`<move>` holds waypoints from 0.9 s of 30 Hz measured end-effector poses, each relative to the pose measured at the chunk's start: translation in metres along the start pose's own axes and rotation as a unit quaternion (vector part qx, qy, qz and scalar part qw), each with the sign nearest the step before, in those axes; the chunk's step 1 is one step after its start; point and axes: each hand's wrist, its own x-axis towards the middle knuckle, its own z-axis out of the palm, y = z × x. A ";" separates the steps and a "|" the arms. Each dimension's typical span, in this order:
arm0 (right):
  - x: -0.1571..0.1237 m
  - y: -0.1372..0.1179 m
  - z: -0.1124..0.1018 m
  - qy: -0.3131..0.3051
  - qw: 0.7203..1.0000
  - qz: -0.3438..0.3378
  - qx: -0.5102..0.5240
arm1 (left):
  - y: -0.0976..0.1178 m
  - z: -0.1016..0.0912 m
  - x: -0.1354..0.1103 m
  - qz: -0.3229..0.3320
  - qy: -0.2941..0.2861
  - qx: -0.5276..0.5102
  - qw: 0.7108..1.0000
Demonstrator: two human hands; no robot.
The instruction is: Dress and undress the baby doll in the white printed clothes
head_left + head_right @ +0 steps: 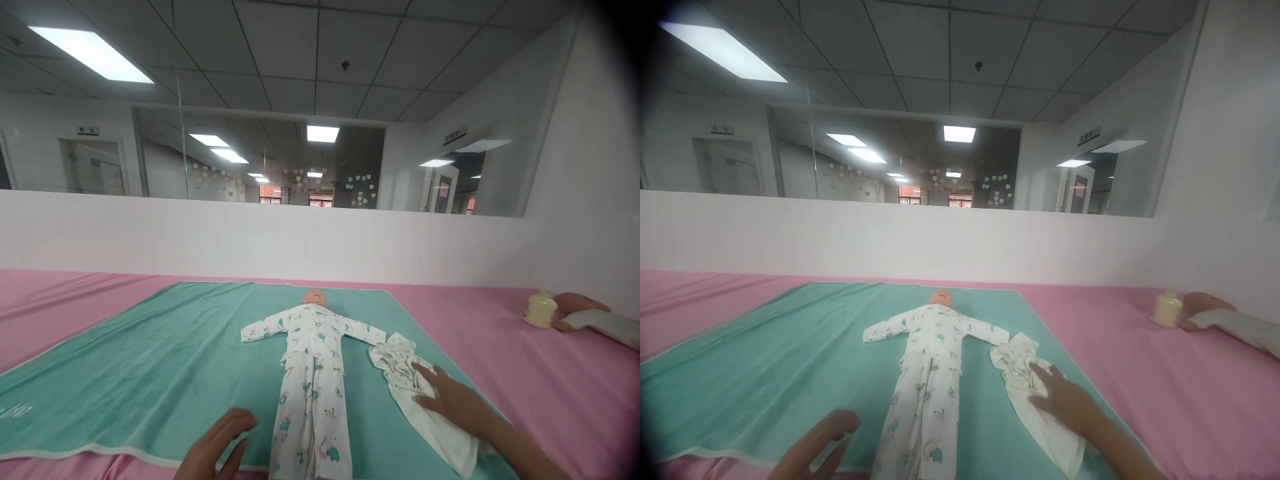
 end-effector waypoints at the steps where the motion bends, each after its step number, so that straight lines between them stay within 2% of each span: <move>1: 0.002 0.002 -0.012 -0.021 1.000 -0.005 0.002 | -0.006 0.002 0.014 -0.016 -0.006 -0.005 1.000; 3: 0.004 -0.005 -0.044 -0.024 1.000 0.000 -0.011 | -0.018 0.011 0.049 -0.060 -0.007 -0.019 0.998; 5: 0.008 -0.032 -0.072 0.050 0.998 0.026 -0.019 | -0.026 0.027 0.091 -0.087 -0.013 -0.035 0.996; 7: 0.017 -0.078 -0.082 0.131 0.991 -0.005 0.029 | -0.032 0.047 0.135 -0.091 -0.017 -0.056 0.994; 9: 0.037 -0.132 -0.070 0.124 0.982 -0.080 0.116 | -0.037 0.072 0.178 -0.100 -0.020 -0.084 0.991; 11: 0.071 -0.183 -0.044 0.116 0.966 -0.155 0.174 | -0.044 0.098 0.216 -0.118 -0.005 -0.126 0.985; 12: 0.092 -0.205 -0.029 0.126 0.962 -0.160 0.181 | -0.048 0.112 0.232 -0.115 -0.011 -0.153 0.981; 14: 0.138 -0.237 0.001 0.162 0.967 -0.113 0.162 | -0.058 0.137 0.256 -0.101 -0.032 -0.194 0.975; 17: 0.196 -0.257 0.033 0.139 0.986 -0.049 0.080 | -0.073 0.169 0.271 -0.085 -0.040 -0.200 0.975; 20: 0.227 -0.255 0.048 0.106 0.992 -0.059 0.045 | -0.083 0.185 0.270 -0.088 -0.027 -0.177 0.980; 22: 0.234 -0.252 0.050 0.100 0.992 -0.071 0.044 | -0.086 0.184 0.269 -0.081 -0.035 -0.162 0.983; 27: 0.234 -0.249 0.048 0.105 0.990 -0.086 0.046 | -0.086 0.170 0.273 -0.016 -0.081 -0.178 0.981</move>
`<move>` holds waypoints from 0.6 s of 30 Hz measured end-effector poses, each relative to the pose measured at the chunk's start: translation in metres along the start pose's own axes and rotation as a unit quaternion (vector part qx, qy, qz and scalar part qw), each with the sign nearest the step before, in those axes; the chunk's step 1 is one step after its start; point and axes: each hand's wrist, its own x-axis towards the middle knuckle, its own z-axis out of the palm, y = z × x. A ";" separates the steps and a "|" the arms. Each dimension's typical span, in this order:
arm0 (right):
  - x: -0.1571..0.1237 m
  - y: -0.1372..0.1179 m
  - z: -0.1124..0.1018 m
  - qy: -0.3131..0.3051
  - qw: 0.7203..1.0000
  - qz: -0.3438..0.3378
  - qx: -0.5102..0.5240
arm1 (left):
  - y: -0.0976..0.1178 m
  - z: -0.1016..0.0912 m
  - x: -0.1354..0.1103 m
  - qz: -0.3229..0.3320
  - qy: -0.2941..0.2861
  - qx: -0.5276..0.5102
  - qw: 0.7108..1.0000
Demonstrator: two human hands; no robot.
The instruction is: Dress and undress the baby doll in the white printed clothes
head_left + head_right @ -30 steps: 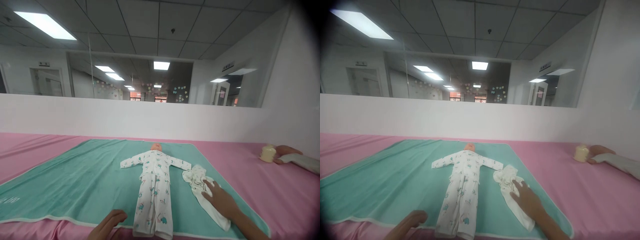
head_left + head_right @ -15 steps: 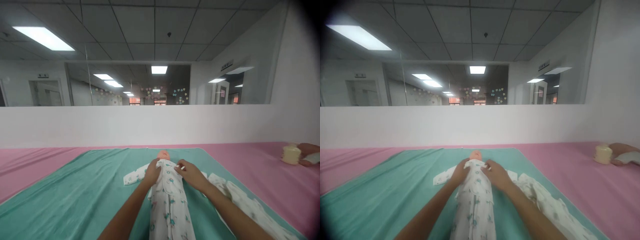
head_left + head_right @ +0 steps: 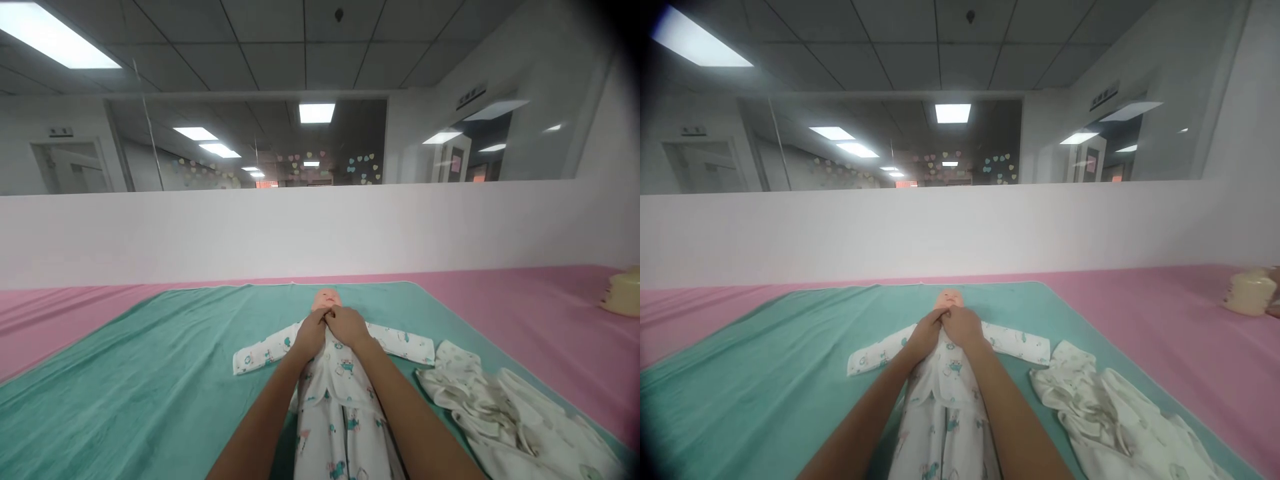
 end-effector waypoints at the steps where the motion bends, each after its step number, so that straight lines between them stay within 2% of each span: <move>1: 0.000 0.000 0.000 0.002 1.000 -0.003 0.002 | 0.001 -0.001 0.000 0.005 -0.004 0.002 1.000; 8: 0.002 0.005 0.003 0.012 0.999 -0.022 0.025 | -0.004 0.002 -0.002 0.013 -0.001 0.063 0.998; 18: 0.001 0.009 0.007 0.038 0.998 -0.022 0.046 | -0.004 0.002 -0.004 0.014 -0.009 0.039 0.999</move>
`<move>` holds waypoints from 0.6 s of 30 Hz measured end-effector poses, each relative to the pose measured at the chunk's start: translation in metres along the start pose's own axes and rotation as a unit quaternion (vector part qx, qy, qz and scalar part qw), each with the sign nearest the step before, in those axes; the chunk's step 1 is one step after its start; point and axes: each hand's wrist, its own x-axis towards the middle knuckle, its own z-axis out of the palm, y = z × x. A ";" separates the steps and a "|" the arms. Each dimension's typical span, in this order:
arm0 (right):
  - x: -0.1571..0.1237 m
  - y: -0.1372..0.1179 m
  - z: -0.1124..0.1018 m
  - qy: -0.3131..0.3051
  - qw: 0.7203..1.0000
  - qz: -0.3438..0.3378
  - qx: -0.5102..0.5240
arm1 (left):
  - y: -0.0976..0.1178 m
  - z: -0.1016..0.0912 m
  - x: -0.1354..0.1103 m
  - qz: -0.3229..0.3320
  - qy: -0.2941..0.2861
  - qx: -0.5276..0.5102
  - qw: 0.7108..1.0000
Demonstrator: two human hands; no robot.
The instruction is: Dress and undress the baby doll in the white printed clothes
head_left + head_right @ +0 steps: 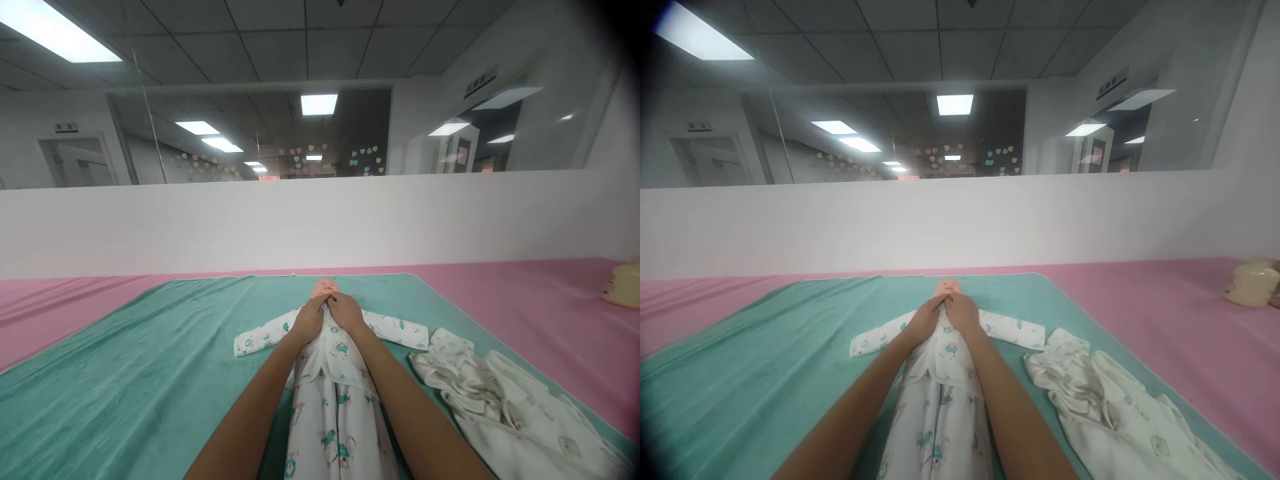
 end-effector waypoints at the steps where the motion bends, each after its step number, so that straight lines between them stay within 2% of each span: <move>1: -0.001 0.000 0.000 0.004 1.000 0.001 0.001 | 0.001 0.000 0.000 -0.002 0.002 -0.001 1.000; 12: -0.013 0.001 -0.002 0.024 0.997 0.076 0.001 | -0.002 0.003 0.001 0.024 0.009 0.000 1.000; 15: -0.026 -0.004 -0.007 0.025 0.997 0.077 -0.009 | 0.000 0.004 -0.003 0.009 0.038 -0.016 0.999; 18: -0.043 -0.011 -0.011 0.022 0.998 0.053 -0.025 | 0.001 0.002 -0.007 0.009 0.041 -0.038 0.998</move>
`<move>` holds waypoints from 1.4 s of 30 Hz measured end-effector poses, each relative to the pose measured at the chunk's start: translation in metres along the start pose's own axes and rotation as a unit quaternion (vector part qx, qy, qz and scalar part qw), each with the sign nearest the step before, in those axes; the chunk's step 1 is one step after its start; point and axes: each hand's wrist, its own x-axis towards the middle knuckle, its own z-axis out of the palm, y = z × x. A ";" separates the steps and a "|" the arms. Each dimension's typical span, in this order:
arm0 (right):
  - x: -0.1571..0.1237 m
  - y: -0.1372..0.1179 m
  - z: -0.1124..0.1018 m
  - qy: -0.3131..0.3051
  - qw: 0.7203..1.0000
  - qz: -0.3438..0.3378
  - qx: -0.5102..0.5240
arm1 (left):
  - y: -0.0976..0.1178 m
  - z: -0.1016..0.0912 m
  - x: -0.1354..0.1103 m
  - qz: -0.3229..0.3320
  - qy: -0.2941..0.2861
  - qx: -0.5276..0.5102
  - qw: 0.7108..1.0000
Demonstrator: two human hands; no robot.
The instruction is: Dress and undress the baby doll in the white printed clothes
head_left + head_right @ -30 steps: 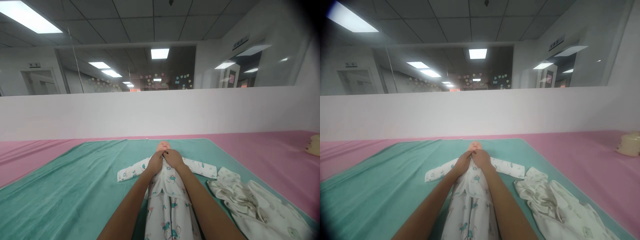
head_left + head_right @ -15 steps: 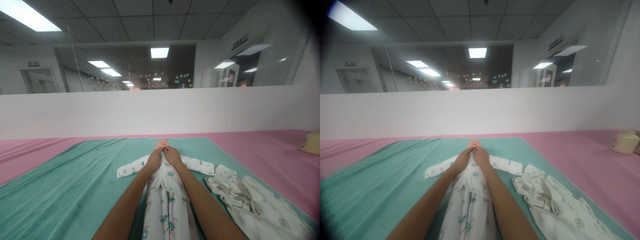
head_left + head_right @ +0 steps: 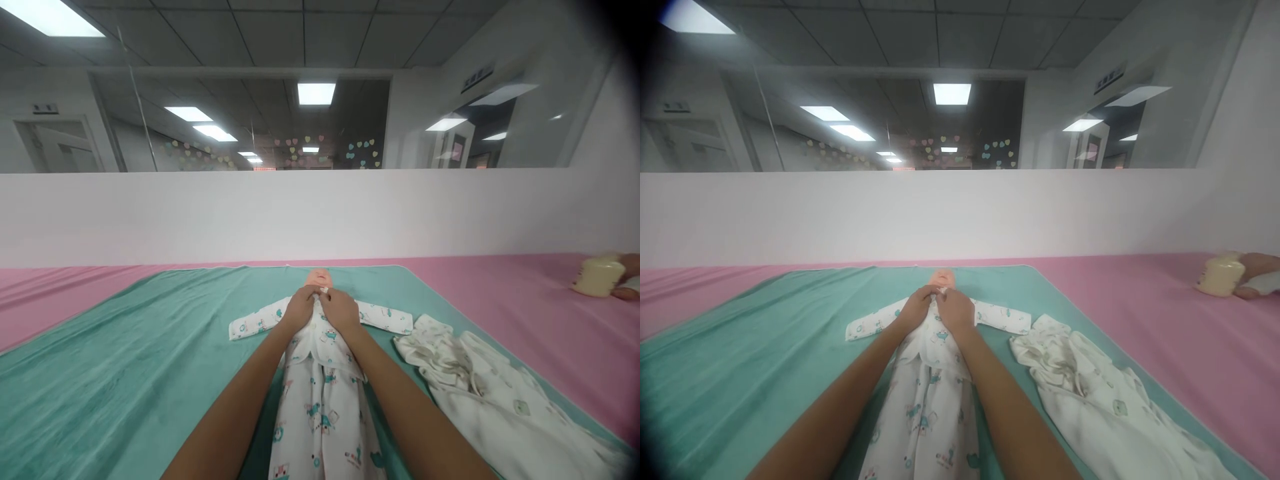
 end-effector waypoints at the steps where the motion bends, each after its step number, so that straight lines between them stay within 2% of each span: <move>1: -0.005 -0.002 -0.001 -0.001 1.000 -0.016 -0.007 | 0.000 -0.001 -0.001 0.002 -0.001 -0.010 1.000; 4: -0.017 -0.007 -0.004 0.001 0.997 -0.065 -0.028 | -0.004 -0.004 -0.005 0.008 -0.002 -0.039 0.999; 6: -0.018 -0.011 -0.004 -0.005 0.997 -0.075 -0.034 | -0.008 -0.006 -0.006 0.015 -0.002 -0.056 0.998; 11: -0.005 -0.017 -0.006 -0.057 0.997 -0.050 -0.032 | -0.017 -0.009 -0.007 0.044 -0.013 -0.071 0.996; 16: 0.008 -0.012 -0.004 -0.067 0.997 -0.041 -0.022 | -0.019 -0.009 -0.008 0.047 -0.017 -0.048 0.998; 22: 0.003 -0.001 -0.001 -0.033 0.998 -0.045 -0.002 | -0.012 -0.010 -0.012 0.021 -0.018 -0.046 0.999; 28: -0.005 0.007 0.000 0.014 0.998 -0.047 0.043 | 0.006 -0.012 -0.025 -0.024 -0.040 -0.029 0.998; 34: -0.009 0.010 0.007 0.063 0.989 -0.061 0.117 | 0.021 -0.011 -0.037 -0.056 -0.013 -0.036 0.998; 42: -0.008 0.011 0.009 0.066 0.977 -0.086 0.182 | 0.027 -0.014 -0.036 -0.077 -0.003 -0.068 0.995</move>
